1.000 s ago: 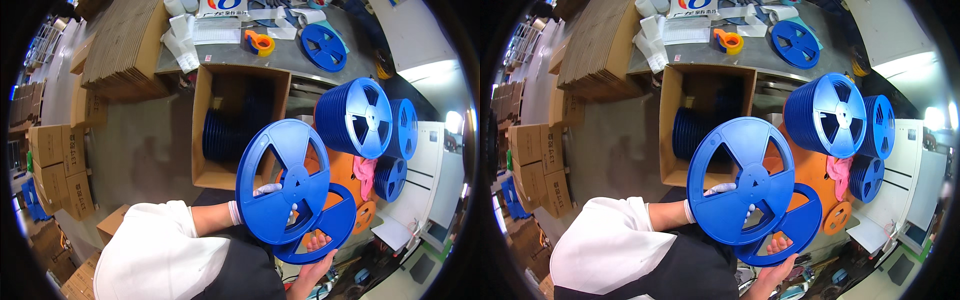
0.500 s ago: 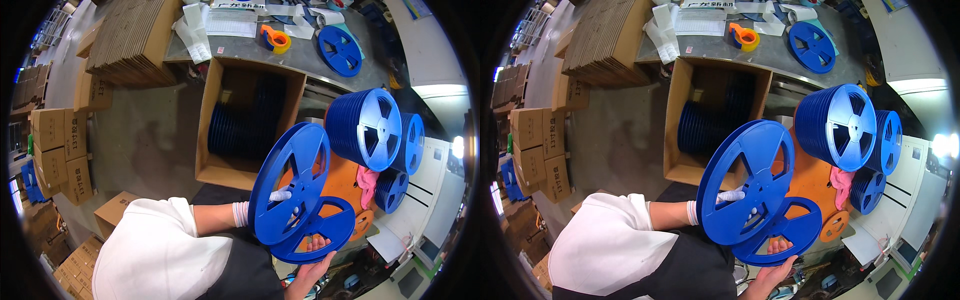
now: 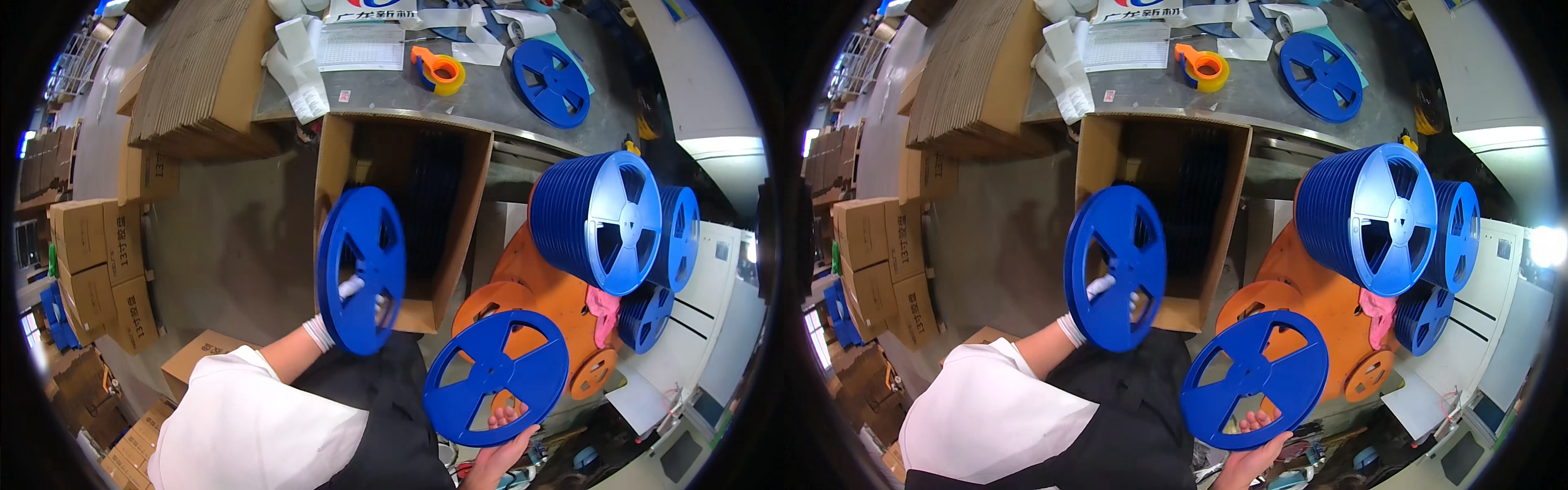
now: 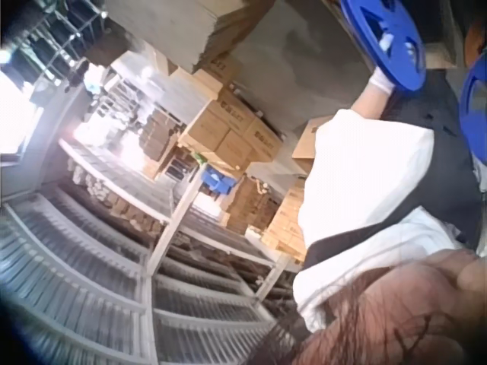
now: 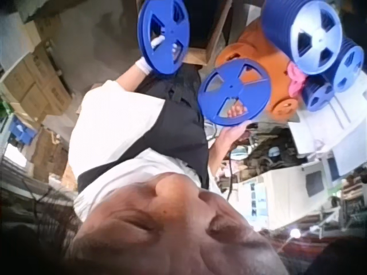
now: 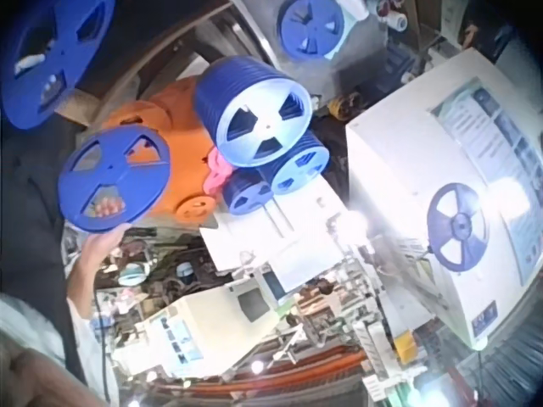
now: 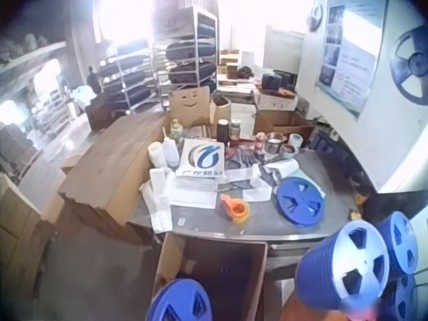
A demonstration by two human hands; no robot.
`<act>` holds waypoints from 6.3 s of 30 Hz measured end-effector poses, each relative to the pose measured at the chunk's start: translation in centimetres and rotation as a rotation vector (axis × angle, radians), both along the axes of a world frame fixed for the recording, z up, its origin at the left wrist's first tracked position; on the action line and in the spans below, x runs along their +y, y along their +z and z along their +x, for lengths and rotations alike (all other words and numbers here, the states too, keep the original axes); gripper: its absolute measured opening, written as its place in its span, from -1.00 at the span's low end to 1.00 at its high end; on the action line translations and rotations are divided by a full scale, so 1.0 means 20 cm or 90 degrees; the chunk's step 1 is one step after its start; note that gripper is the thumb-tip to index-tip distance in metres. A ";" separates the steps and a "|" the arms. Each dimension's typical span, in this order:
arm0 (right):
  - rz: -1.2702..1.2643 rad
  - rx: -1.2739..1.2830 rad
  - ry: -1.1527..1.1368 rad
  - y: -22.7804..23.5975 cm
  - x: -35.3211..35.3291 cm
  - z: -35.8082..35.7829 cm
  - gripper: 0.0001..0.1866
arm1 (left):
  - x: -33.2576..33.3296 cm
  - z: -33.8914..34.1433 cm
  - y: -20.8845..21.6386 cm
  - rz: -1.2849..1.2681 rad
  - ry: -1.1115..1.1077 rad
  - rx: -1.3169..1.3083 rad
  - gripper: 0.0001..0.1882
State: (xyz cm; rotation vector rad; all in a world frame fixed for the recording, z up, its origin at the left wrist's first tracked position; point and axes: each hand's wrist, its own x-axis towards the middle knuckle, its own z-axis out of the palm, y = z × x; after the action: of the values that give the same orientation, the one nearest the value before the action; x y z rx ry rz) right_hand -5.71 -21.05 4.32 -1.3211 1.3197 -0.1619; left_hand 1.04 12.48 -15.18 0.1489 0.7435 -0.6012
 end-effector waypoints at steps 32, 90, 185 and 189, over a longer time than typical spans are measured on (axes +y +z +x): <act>0.276 -0.199 -0.319 -0.13 -0.32 -0.26 -0.45 | -0.48 0.22 -0.38 0.823 -0.282 -0.419 -0.52; 0.366 -0.425 -0.165 -0.05 -0.40 -0.41 -0.37 | -0.90 -0.10 0.80 0.905 -0.164 -0.581 -0.72; 0.059 -0.045 0.168 -0.54 -0.09 0.36 -0.41 | 0.00 0.66 -1.36 0.305 -0.131 0.073 -0.26; -0.120 -0.248 0.025 -0.55 -0.29 0.75 -0.40 | 0.00 0.54 -1.42 0.492 -0.277 0.030 -0.02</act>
State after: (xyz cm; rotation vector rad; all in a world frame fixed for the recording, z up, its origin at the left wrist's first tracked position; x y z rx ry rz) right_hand 9.30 -26.78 -6.69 -1.3876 0.9639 -0.5016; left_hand 11.81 12.56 -43.67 1.0325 0.9690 -0.7007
